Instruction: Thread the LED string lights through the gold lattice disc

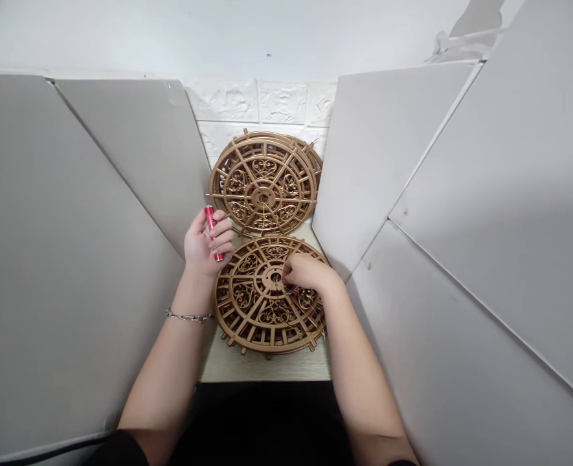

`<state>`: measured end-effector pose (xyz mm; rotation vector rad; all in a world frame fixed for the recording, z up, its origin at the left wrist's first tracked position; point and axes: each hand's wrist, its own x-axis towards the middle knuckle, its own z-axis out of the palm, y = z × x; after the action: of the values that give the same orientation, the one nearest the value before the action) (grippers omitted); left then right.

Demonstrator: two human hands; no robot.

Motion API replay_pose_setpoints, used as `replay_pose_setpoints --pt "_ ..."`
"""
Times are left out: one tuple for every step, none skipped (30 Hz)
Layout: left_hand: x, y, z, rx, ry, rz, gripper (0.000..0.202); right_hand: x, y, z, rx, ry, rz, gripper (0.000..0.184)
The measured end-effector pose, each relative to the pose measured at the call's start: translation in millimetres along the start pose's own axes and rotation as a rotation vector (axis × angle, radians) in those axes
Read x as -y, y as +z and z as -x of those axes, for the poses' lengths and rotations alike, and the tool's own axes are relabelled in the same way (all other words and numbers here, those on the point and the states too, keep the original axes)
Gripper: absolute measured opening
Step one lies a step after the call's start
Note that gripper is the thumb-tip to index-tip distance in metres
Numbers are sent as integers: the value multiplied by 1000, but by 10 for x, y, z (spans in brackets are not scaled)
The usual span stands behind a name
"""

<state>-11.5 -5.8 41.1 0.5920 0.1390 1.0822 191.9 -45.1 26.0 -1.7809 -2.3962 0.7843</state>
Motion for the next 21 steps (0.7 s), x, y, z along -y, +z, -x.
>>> replay_pose_setpoints --pt "13 0 -10 -7 2 -20 33 18 2 16 -34 4 22 14" --pt "26 -2 -20 -12 1 -46 33 34 5 31 -76 12 47 15" --pt "38 -6 -32 -16 0 -75 33 46 9 44 -121 23 73 16" --pt "49 -12 -43 -20 -4 -105 33 56 14 52 -168 33 96 17" --pt "59 -19 -53 -24 -9 -137 32 64 20 55 -212 37 115 18" --pt "67 -29 -61 -30 -20 -173 31 69 27 55 -249 34 126 18" --pt "76 -39 -67 -38 -41 -219 30 72 32 52 -277 23 125 18" --pt "84 -48 -71 -49 -80 -283 29 74 35 47 -298 8 112 17" --pt "94 -57 -72 -64 -139 -370 28 75 35 43 -309 -7 92 17" --pt "105 -65 -70 -80 -213 -481 27 75 32 40 -313 -15 68 16" --pt "119 -72 -68 -94 -290 -609 27 73 26 39 -320 -14 43 15" --pt "134 -78 -65 -109 -360 -748 28 71 17 40 -337 -5 21 15" --pt "150 -85 -63 -111 -406 -880 28 67 7 43 -364 2 5 15" --pt "166 -92 -62 -106 -424 -995 30 62 -3 45 -397 -5 -5 16" --pt "182 -100 -63 -91 -428 -1093 31 56 -10 46 -428 -29 -7 15" --pt "196 -110 -66 -58 -419 -1158 30 48 -14 43 -448 -67 -4 15" --pt "208 -120 -71 -37 -417 -1224 30 40 -13 37 -444 -109 5 15" --pt "219 -129 -76 -17 -425 -1284 28 31 -7 27 -418 -143 16 17" --pt "229 -137 -80 -5 -441 -1343 27 23 3 14 -377 -160 26 18" --pt "239 -143 -84 -3 -463 -1401 26 16 16 -1 -329 -159 34 19" --pt "247 -146 -86 -3 -483 -1450 24 13 30 -17 -283 -147 38 21"
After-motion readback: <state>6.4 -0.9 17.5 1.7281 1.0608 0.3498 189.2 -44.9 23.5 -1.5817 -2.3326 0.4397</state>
